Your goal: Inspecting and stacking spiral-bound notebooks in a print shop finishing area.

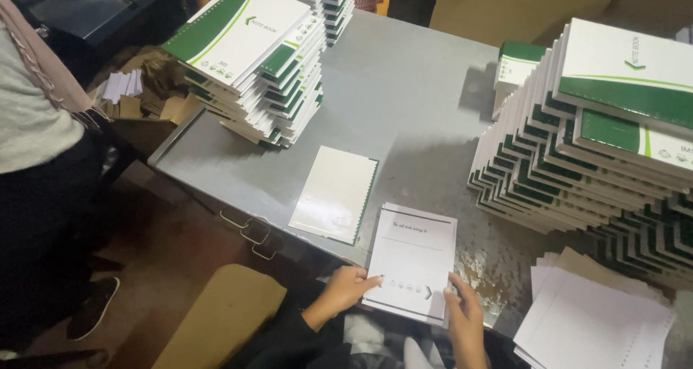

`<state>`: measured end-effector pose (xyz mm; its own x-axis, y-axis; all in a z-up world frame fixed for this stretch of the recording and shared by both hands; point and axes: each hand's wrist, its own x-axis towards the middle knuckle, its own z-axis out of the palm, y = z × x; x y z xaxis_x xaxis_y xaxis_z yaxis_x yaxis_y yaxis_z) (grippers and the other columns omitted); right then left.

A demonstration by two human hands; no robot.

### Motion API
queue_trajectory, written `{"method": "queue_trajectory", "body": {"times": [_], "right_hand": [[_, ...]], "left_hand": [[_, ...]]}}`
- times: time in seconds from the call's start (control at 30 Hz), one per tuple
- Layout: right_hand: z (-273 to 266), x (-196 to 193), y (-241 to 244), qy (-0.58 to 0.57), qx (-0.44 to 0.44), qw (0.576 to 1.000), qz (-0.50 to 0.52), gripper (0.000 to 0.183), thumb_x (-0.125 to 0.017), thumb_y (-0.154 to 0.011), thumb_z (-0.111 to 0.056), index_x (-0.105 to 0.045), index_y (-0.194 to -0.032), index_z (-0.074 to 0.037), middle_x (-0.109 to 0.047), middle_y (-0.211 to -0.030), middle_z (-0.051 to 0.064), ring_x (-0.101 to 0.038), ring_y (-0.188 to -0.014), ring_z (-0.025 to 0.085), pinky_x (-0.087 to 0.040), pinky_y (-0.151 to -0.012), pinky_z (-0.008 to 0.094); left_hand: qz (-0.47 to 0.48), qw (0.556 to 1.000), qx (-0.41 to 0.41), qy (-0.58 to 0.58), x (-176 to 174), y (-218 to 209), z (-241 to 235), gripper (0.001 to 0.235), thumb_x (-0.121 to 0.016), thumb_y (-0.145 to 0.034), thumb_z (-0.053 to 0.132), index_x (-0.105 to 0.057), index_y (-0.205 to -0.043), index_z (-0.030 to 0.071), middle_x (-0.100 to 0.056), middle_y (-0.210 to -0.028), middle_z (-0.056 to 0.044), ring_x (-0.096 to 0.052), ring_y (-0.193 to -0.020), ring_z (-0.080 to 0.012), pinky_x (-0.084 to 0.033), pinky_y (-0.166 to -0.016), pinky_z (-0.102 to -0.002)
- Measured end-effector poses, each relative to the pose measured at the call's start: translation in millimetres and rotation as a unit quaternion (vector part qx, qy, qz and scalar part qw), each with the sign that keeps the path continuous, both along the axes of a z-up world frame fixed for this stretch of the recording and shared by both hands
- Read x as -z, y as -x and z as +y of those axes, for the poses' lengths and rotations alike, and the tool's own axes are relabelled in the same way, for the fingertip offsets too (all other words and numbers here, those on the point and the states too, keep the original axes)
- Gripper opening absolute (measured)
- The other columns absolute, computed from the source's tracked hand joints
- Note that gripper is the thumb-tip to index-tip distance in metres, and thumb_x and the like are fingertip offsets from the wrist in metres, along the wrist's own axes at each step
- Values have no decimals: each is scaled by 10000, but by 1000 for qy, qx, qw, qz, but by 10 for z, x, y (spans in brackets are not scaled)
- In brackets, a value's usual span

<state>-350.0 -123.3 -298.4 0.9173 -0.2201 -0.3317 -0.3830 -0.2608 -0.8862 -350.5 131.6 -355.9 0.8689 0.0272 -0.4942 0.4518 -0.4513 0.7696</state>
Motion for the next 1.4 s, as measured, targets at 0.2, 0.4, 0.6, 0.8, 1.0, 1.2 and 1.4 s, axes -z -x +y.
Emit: {"method": "queue_trajectory", "body": {"times": [0.2, 0.4, 0.6, 0.8, 1.0, 1.2, 1.4], "right_hand": [[258, -683, 101, -181, 50, 975, 122, 534, -505, -973, -57, -543, -1492, -180, -342, -1703, 34, -254, -1593, 244, -237, -1267, 448], [353, -928, 171, -182, 107, 975, 76, 552, -504, -958, 51, -571, -1462, -165, -486, -1573, 202, -468, -1442, 299, -379, -1181, 393], [282, -951, 136, -149, 157, 975, 44, 536, -506, -994, -43, -501, -1516, -165, -549, -1469, 242, -511, -1372, 274, -423, -1136, 388], [69, -331, 157, -289, 148, 945, 38, 808, -573, -865, 63, -349, -1610, -155, -520, -1499, 256, -555, -1301, 330, -450, -1017, 408], [-318, 491, 111, -162, 175, 968, -80, 455, -623, -927, -18, -557, -1369, 66, -633, -1331, 209, -616, -1196, 256, -477, -1021, 331], [-184, -56, 68, -211, 311, 908, -184, 373, -548, -1035, -118, -597, -1402, -70, -659, -1296, 150, -667, -1129, 241, -586, -858, 310], [-107, -567, -8, -72, 317, 930, -169, 248, -574, -1077, -166, -604, -1322, -181, -679, -1177, 119, -659, -1001, 222, -548, -802, 325]], "left_hand": [[-21, 999, -23, -11, -109, 38, 108, 493, -769, -918, 466, -563, -626, 127, -636, -625, -8, -633, -560, -147, -454, -529, -284], [-43, 998, -26, -33, -112, 69, 210, 581, -762, -933, 517, -417, -602, 187, -368, -517, 69, -360, -515, -83, -257, -568, -289], [23, 991, -92, 92, -411, 89, 181, 321, -653, -957, 436, -576, -993, 127, -598, -962, 10, -575, -891, -127, -420, -799, -291], [89, 896, -147, 408, -578, 67, 121, 568, -664, -954, 224, -464, -1454, 42, -638, -1419, -158, -674, -1218, -293, -682, -798, -410], [26, 892, -141, 428, -694, 59, 51, 608, -664, -948, 152, -425, -1503, 82, -628, -1437, -149, -698, -1154, -282, -691, -687, -324], [6, 849, -193, 492, -849, 57, 200, 594, -687, -921, 156, -498, -1477, 64, -671, -1277, -110, -697, -1005, -223, -642, -579, -258], [-29, 805, -241, 541, -1233, 136, 483, 584, -648, -943, 130, -465, -1487, 21, -624, -1186, -155, -677, -883, -235, -611, -490, -193]]}}
